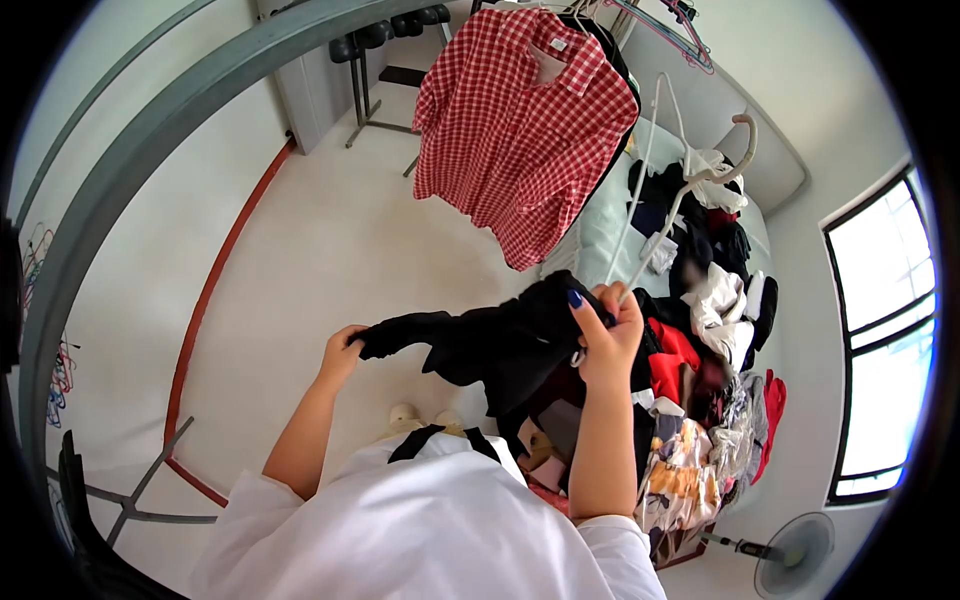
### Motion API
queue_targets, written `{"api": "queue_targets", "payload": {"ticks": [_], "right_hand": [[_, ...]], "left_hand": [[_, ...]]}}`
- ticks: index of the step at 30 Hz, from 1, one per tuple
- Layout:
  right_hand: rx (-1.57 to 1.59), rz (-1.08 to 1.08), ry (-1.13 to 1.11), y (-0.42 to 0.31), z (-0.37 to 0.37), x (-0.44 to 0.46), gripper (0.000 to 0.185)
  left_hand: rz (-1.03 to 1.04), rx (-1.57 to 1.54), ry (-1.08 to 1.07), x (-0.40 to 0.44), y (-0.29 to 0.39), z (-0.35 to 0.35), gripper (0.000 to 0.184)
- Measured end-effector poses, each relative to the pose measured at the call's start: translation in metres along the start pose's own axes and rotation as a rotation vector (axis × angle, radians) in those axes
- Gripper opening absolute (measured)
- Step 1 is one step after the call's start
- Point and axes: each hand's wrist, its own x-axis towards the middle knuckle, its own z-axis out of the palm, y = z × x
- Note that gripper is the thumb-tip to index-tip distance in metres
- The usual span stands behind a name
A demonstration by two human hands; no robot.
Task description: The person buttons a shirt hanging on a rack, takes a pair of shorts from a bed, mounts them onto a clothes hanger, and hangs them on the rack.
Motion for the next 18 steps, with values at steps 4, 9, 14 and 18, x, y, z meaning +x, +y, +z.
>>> {"api": "queue_targets", "payload": {"ticks": [4, 9, 14, 18], "right_hand": [[-0.097, -0.043, 0.075, 0.002, -0.021, -0.008, 0.036], [-0.153, -0.060, 0.182, 0.004, -0.045, -0.011, 0.037], [-0.300, -0.099, 0.309, 0.015, -0.085, 0.002, 0.039], [-0.277, -0.054, 0.403, 0.017, -0.130, 0.014, 0.039]], "left_hand": [[-0.292, -0.298, 0.018, 0.005, 0.016, 0.003, 0.018], [-0.221, -0.431, -0.068, 0.010, 0.042, 0.004, 0.020], [-0.055, -0.323, -0.245, 0.022, 0.072, 0.017, 0.022], [-0.004, -0.327, -0.580, 0.017, 0.111, 0.032, 0.042]]}}
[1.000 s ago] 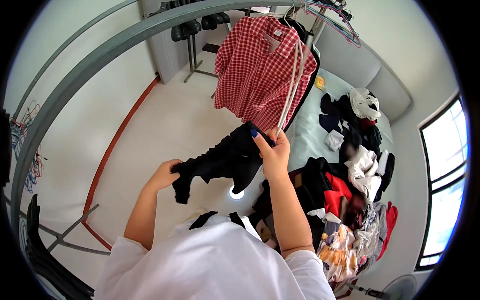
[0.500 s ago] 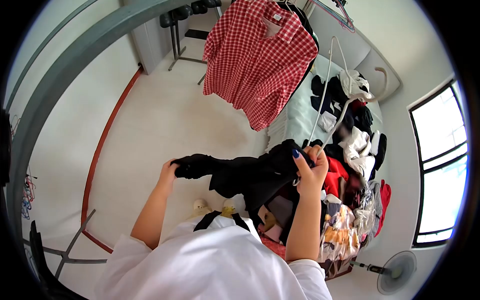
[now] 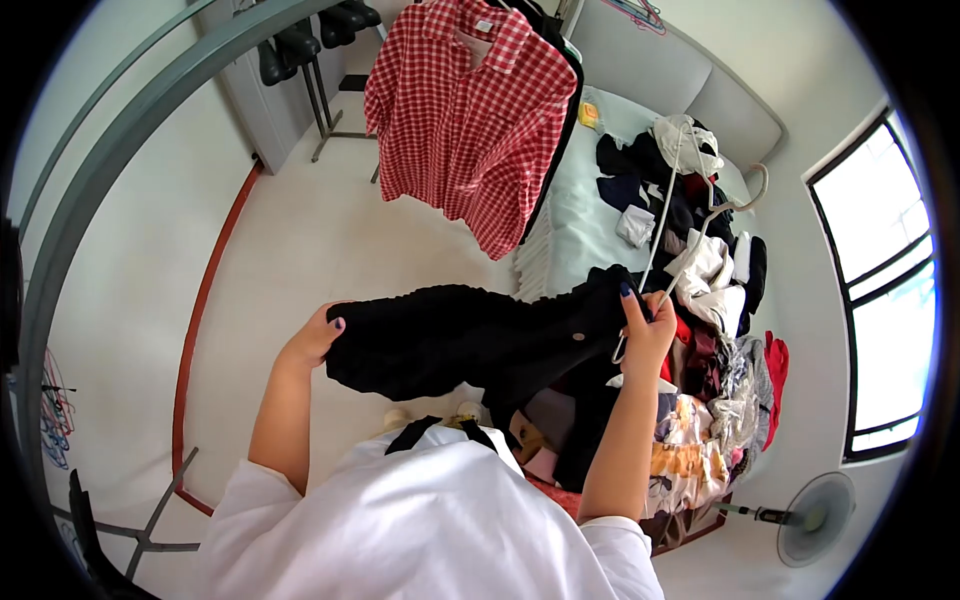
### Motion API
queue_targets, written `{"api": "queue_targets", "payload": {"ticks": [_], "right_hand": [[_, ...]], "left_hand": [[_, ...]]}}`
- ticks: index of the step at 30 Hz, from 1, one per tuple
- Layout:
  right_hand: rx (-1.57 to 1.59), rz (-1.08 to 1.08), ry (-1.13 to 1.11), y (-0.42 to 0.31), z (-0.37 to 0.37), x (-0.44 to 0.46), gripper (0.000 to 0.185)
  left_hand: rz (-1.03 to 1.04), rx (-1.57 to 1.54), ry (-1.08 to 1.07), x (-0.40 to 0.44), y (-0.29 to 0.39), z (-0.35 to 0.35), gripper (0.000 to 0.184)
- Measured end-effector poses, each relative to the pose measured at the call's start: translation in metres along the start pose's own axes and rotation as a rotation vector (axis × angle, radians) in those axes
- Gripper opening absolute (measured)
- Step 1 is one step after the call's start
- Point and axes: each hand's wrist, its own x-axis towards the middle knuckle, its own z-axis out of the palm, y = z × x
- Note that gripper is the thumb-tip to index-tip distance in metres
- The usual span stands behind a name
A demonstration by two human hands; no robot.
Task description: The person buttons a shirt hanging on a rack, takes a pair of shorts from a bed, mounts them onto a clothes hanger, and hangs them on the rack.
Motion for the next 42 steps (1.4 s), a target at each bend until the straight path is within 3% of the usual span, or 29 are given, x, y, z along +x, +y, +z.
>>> {"api": "queue_targets", "payload": {"ticks": [1, 5, 8, 10, 17, 21, 23, 28, 34, 36, 38, 42], "right_hand": [[-0.008, -0.005, 0.005, 0.003, -0.008, 0.007, 0.039], [0.015, -0.001, 0.022, -0.001, -0.026, 0.025, 0.037], [0.039, 0.035, 0.015, -0.003, -0.035, 0.040, 0.036], [0.064, 0.027, 0.000, 0.009, -0.042, 0.054, 0.035], [-0.051, -0.018, -0.111, 0.032, -0.057, 0.081, 0.039], [-0.168, -0.104, -0.121, 0.057, -0.072, 0.092, 0.042], [-0.229, -0.088, -0.114, 0.067, -0.082, 0.091, 0.042], [-0.475, -0.164, -0.131, 0.081, -0.108, 0.084, 0.035], [-0.245, -0.090, -0.198, 0.078, -0.140, 0.075, 0.033], [-0.264, -0.149, -0.226, 0.072, -0.149, 0.071, 0.034], [-0.589, -0.307, -0.201, 0.057, -0.153, 0.063, 0.032], [-0.526, -0.436, -0.095, 0.040, -0.159, 0.048, 0.010]], "left_hand": [[-0.018, -0.028, -0.089, 0.005, 0.006, 0.001, 0.052], [0.150, 0.127, -0.187, 0.014, 0.036, 0.033, 0.050], [0.129, 0.157, -0.026, 0.021, 0.046, 0.053, 0.046], [0.082, -0.008, 0.092, 0.027, 0.054, 0.069, 0.040], [0.152, -0.192, 0.047, 0.038, 0.066, 0.113, 0.030], [0.162, -0.126, 0.111, 0.041, 0.071, 0.139, 0.029], [0.234, 0.063, 0.058, 0.041, 0.079, 0.153, 0.022], [0.141, -0.056, 0.040, 0.053, 0.073, 0.153, 0.022], [0.110, -0.124, 0.050, 0.067, 0.068, 0.162, 0.023], [0.085, -0.109, 0.129, 0.069, 0.068, 0.163, 0.023], [0.079, -0.120, 0.161, 0.070, 0.071, 0.165, 0.022], [0.129, -0.135, 0.241, 0.072, 0.071, 0.156, 0.021]]}}
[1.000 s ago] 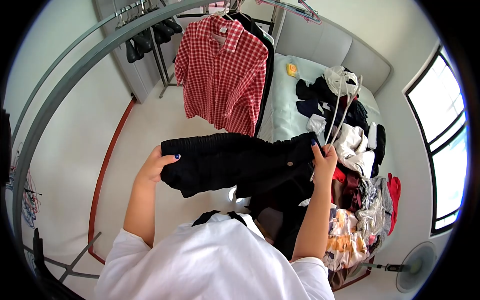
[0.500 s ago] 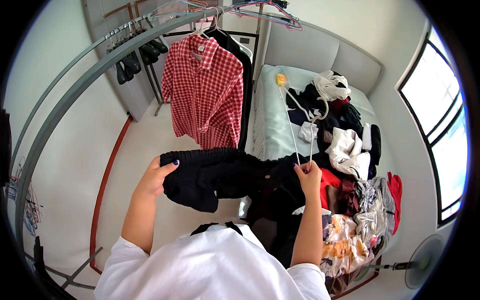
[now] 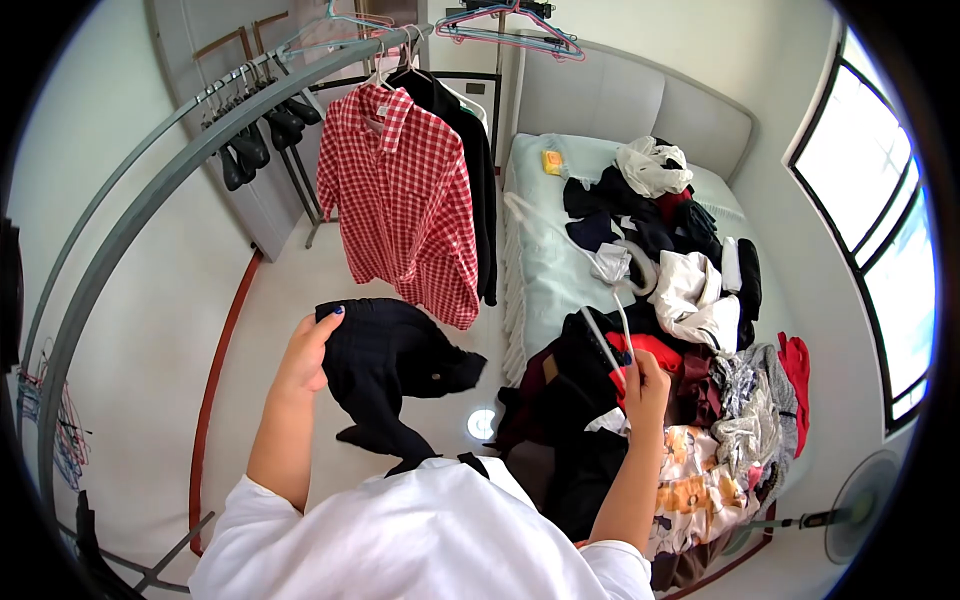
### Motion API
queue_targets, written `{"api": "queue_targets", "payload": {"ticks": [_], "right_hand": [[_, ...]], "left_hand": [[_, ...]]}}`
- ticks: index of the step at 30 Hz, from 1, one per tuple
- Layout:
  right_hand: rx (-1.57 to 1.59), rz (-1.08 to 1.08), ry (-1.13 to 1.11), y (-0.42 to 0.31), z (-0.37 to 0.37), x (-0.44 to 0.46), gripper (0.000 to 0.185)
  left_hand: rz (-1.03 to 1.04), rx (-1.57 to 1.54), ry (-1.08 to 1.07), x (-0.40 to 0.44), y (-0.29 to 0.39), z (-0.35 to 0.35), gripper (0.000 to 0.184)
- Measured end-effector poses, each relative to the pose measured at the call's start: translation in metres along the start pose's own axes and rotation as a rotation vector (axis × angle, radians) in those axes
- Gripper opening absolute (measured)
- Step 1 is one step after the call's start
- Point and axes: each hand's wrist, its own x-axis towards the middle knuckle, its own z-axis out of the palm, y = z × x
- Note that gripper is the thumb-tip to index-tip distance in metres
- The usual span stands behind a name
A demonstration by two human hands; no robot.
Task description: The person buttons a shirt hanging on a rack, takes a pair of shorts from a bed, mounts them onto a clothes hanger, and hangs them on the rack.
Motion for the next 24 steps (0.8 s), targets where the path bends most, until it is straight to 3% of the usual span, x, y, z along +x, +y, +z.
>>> {"api": "queue_targets", "payload": {"ticks": [2, 4, 14, 19, 24], "right_hand": [[0.072, 0.060, 0.010, -0.006, -0.002, -0.003, 0.014], [-0.031, -0.050, 0.008, 0.002, 0.001, -0.006, 0.014], [0.099, -0.046, -0.052, 0.010, 0.041, -0.015, 0.011], [0.124, 0.029, -0.156, 0.007, 0.052, -0.015, 0.012], [0.156, 0.025, -0.109, 0.009, 0.068, -0.019, 0.012]], "left_hand": [[0.022, 0.001, 0.043, -0.001, 0.002, -0.006, 0.023], [0.051, -0.020, 0.086, -0.004, 0.008, -0.009, 0.025], [0.152, -0.082, 0.155, -0.019, 0.032, -0.035, 0.025], [0.132, -0.104, 0.089, -0.024, 0.036, -0.036, 0.025], [0.069, -0.170, 0.033, -0.020, 0.033, -0.033, 0.027]]}}
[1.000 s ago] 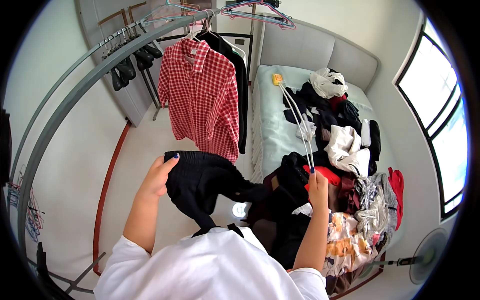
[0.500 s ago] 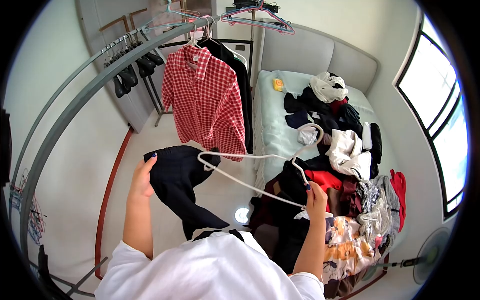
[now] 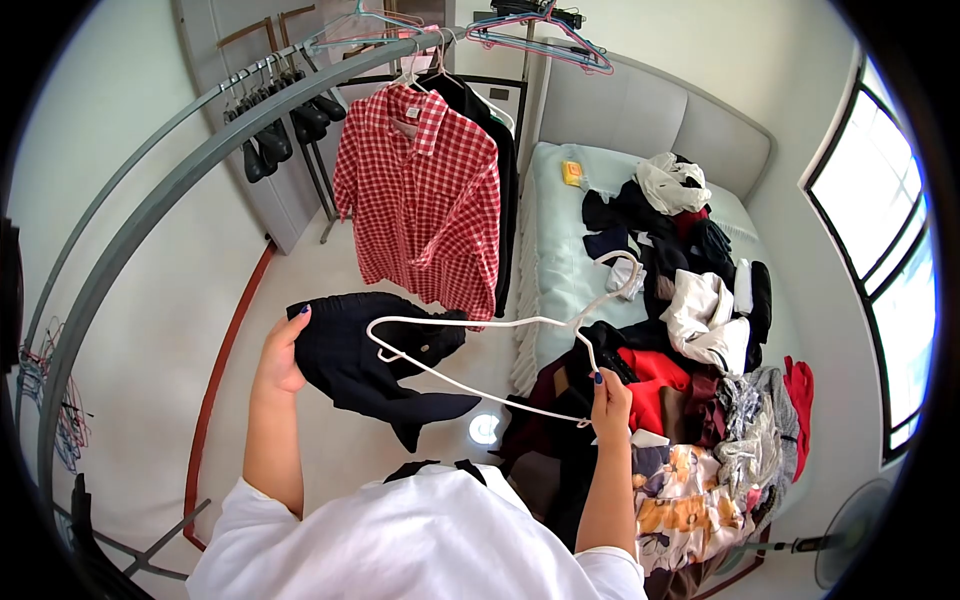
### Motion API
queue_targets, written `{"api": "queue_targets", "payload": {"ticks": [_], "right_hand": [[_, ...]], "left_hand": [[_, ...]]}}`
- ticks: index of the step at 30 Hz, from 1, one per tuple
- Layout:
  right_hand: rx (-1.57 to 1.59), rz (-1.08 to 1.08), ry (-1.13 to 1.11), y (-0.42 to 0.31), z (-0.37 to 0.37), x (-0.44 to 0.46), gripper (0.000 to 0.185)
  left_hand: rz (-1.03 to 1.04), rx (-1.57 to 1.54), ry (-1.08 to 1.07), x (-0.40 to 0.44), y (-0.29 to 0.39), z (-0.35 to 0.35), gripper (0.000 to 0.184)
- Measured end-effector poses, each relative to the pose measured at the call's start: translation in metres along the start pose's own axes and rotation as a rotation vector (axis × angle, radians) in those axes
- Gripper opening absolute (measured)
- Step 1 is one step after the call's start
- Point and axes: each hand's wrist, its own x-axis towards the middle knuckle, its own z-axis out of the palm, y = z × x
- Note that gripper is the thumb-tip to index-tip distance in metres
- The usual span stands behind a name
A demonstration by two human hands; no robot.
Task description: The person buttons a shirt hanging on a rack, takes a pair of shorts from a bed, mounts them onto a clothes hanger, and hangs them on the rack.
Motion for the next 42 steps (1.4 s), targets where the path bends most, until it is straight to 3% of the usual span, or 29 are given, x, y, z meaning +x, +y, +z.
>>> {"api": "queue_targets", "payload": {"ticks": [9, 19, 26, 32, 33, 38, 42], "right_hand": [[-0.056, -0.211, 0.207, 0.003, 0.006, 0.001, 0.011], [-0.192, -0.405, 0.079, -0.029, -0.031, 0.034, 0.016], [-0.111, -0.338, 0.063, -0.037, -0.022, 0.050, 0.010], [-0.027, -0.172, 0.103, -0.011, -0.003, 0.029, 0.010], [0.120, -0.092, 0.151, -0.005, 0.005, 0.025, 0.012], [0.083, -0.183, 0.222, 0.006, 0.013, 0.021, 0.015], [0.153, -0.136, 0.133, -0.001, 0.016, 0.019, 0.015]], "left_hand": [[-0.092, -0.060, -0.045, 0.010, -0.003, 0.005, 0.026], [-0.308, 0.026, -0.135, 0.022, -0.004, -0.012, 0.023], [-0.317, 0.135, -0.101, 0.018, 0.002, -0.005, 0.020], [-0.255, 0.258, -0.063, 0.011, 0.010, 0.003, 0.022], [-0.256, 0.237, -0.095, 0.012, 0.010, 0.003, 0.023], [-0.258, 0.236, -0.126, 0.010, 0.012, 0.005, 0.024], [-0.149, 0.273, -0.093, 0.013, 0.009, 0.007, 0.023]]}}
